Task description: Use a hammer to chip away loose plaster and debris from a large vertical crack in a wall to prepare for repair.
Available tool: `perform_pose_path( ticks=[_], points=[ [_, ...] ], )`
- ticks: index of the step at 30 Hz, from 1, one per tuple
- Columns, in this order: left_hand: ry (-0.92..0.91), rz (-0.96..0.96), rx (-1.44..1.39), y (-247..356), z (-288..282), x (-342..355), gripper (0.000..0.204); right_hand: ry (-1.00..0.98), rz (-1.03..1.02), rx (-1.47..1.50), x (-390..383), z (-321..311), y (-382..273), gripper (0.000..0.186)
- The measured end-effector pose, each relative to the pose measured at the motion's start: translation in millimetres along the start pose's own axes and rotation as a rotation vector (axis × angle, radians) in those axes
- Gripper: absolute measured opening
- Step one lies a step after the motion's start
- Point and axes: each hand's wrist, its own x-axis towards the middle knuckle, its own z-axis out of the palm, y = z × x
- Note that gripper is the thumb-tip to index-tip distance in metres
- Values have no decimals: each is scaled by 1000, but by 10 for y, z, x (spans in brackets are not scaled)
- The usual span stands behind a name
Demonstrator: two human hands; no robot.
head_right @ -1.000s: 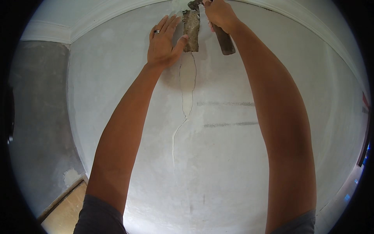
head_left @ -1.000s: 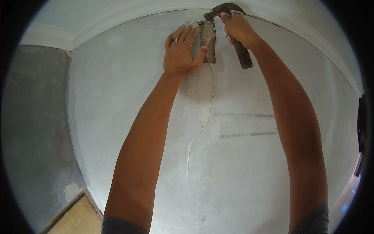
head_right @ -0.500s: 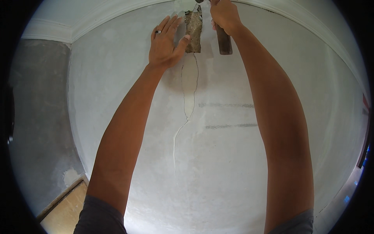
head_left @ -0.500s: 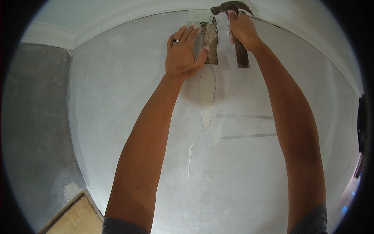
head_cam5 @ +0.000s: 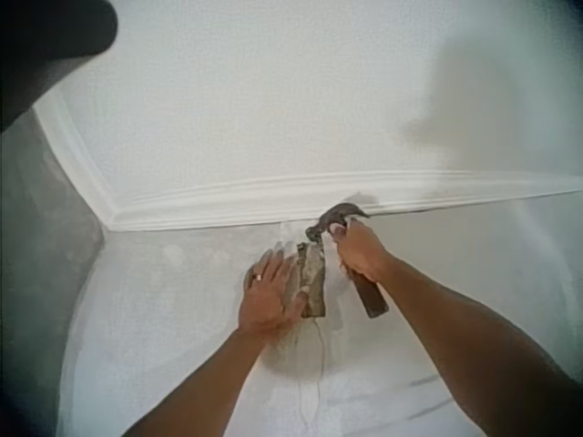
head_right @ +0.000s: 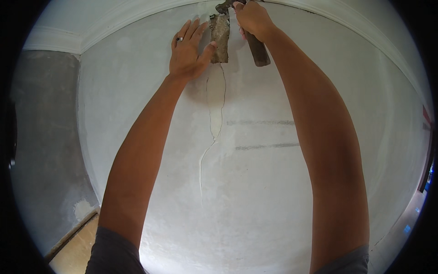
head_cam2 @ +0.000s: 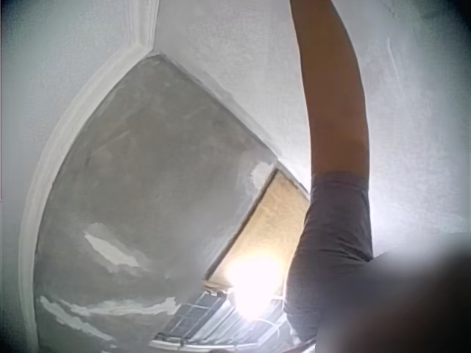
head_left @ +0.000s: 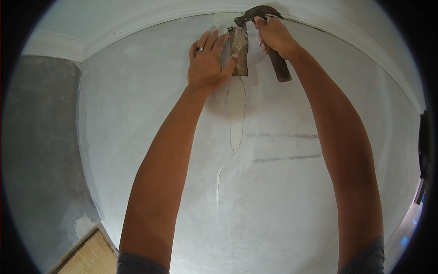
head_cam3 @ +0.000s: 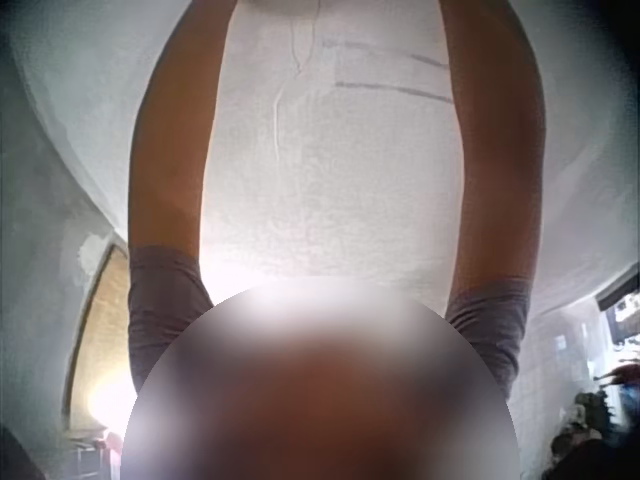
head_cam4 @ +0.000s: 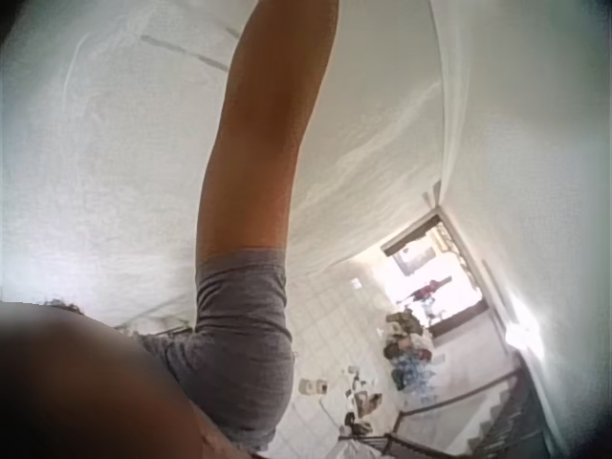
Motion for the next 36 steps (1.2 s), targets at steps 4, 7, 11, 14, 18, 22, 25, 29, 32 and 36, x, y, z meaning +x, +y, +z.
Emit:
perform_pose_path(
  ticks=[4, 7, 11, 14, 18, 22, 25, 29, 32, 36],
  points=[
    [-68, -61, 93, 29, 61, 70, 65, 193, 19, 153, -89, -98, 16, 38],
    [-105, -109, 123, 128, 177, 153, 67, 304, 52, 235, -170, -169, 91, 39],
    [-145, -236, 144, 303, 344, 275, 71, 299, 111, 287, -329, -240, 288, 37],
    [-131, -299, 113, 383, 404, 349, 72, 266, 144, 326, -435, -285, 431, 36],
    [-62, -316, 88, 414, 406, 349, 67, 204, 158, 462, -495, -318, 522, 35],
    [24, -335, -19, 396, 400, 373, 60, 159, 123, 445, -500, -335, 541, 34],
    [44, -314, 7, 393, 411, 409, 58, 158, 104, 419, -502, -349, 545, 35],
    [-20, -248, 142, 407, 440, 432, 61, 160, 108, 397, -510, -368, 552, 35],
    [-57, -219, 185, 407, 461, 447, 64, 180, 106, 371, -520, -374, 546, 35],
    [-26, -220, 226, 417, 500, 473, 67, 162, 84, 356, -539, -364, 534, 35]
  ],
)
